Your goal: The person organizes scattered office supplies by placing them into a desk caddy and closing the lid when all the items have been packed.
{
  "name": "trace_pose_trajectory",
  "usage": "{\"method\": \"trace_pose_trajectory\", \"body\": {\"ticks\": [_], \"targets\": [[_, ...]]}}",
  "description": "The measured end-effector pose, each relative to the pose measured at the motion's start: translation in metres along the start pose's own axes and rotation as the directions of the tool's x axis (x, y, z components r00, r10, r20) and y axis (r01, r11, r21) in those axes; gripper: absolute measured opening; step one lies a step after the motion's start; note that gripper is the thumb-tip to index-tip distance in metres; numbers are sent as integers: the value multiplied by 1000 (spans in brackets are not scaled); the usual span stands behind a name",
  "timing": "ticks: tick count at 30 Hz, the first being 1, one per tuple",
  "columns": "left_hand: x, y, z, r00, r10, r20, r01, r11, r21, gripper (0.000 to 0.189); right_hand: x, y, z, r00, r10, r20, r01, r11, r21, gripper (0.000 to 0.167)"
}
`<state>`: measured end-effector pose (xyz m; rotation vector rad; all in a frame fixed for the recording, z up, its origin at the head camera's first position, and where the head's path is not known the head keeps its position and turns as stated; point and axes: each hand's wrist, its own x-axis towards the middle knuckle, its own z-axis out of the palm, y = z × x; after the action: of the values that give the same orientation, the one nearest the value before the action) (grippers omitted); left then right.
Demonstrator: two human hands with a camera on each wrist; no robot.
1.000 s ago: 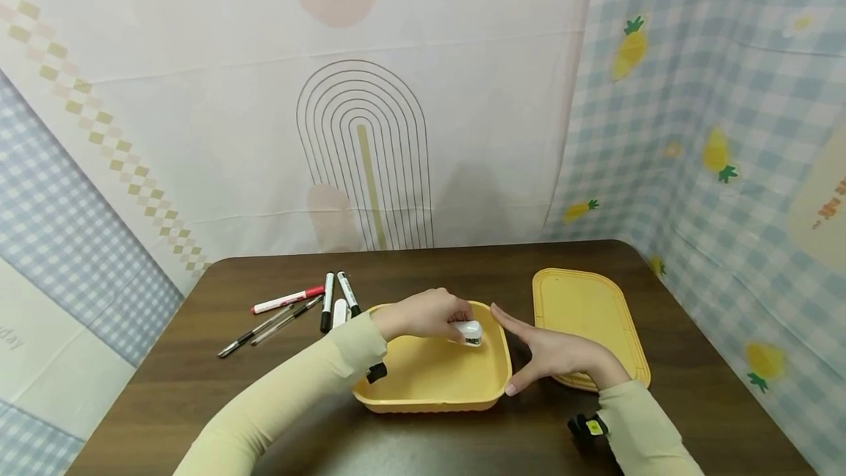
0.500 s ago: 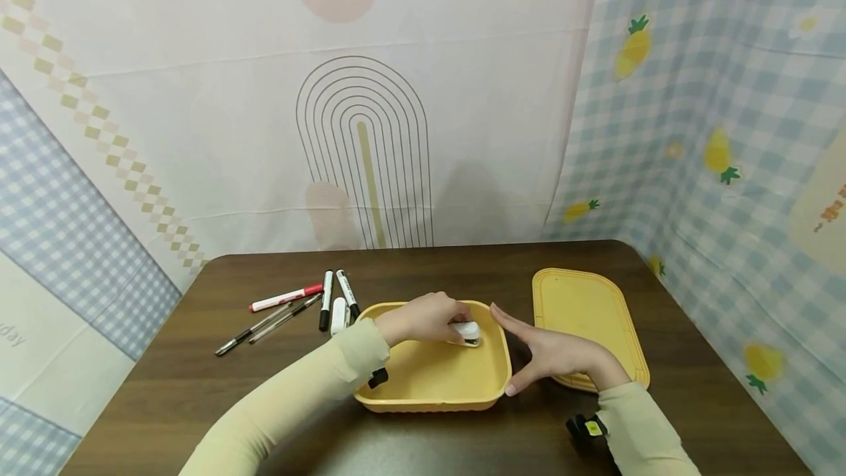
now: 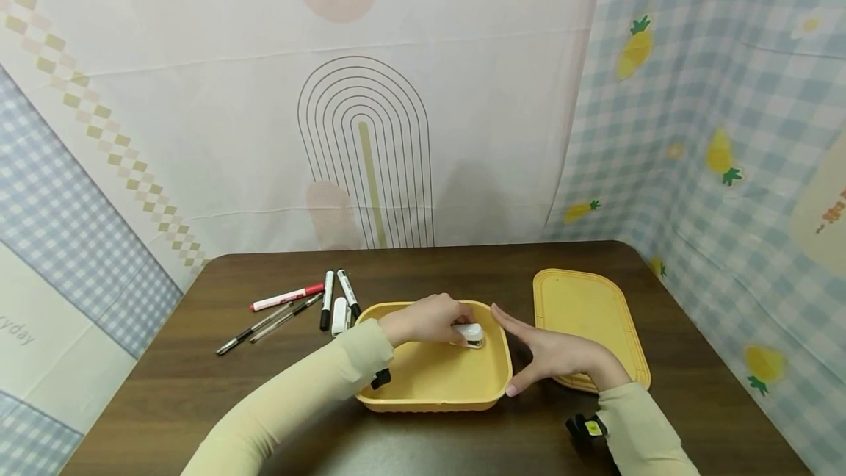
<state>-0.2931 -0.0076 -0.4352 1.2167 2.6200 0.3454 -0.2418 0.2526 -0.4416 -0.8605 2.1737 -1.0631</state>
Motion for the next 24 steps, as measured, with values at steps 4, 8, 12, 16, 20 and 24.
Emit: {"method": "trace_pose_trajectory", "body": {"ticks": [4,8,12,16,20,24], "targets": [[1,0,-1,1000,-5,-1,5,1000,13,21,0,0,0,1000,-3,0,3,1000,-1,115],[2,0,0,1000,-7,-2,7,1000,21,21,-1,0,-1,1000,17,-4,-17,1000,-7,115],[2,0,1,1000,-9,-5,9,1000,28,22,-1,1,-1,1000,18,-4,-18,1000,-3,115],[2,2,2,1000,-12,-6,12,999,31,23,-1,1,0,1000,14,-3,-14,1000,-6,115],[3,3,3,1000,-13,-6,13,1000,29,24,-1,1,0,1000,10,-7,-10,1000,-13,115],[4,3,4,1000,-9,-3,9,999,31,26,-2,0,1,1000,-6,-6,6,1000,-5,115]]}}
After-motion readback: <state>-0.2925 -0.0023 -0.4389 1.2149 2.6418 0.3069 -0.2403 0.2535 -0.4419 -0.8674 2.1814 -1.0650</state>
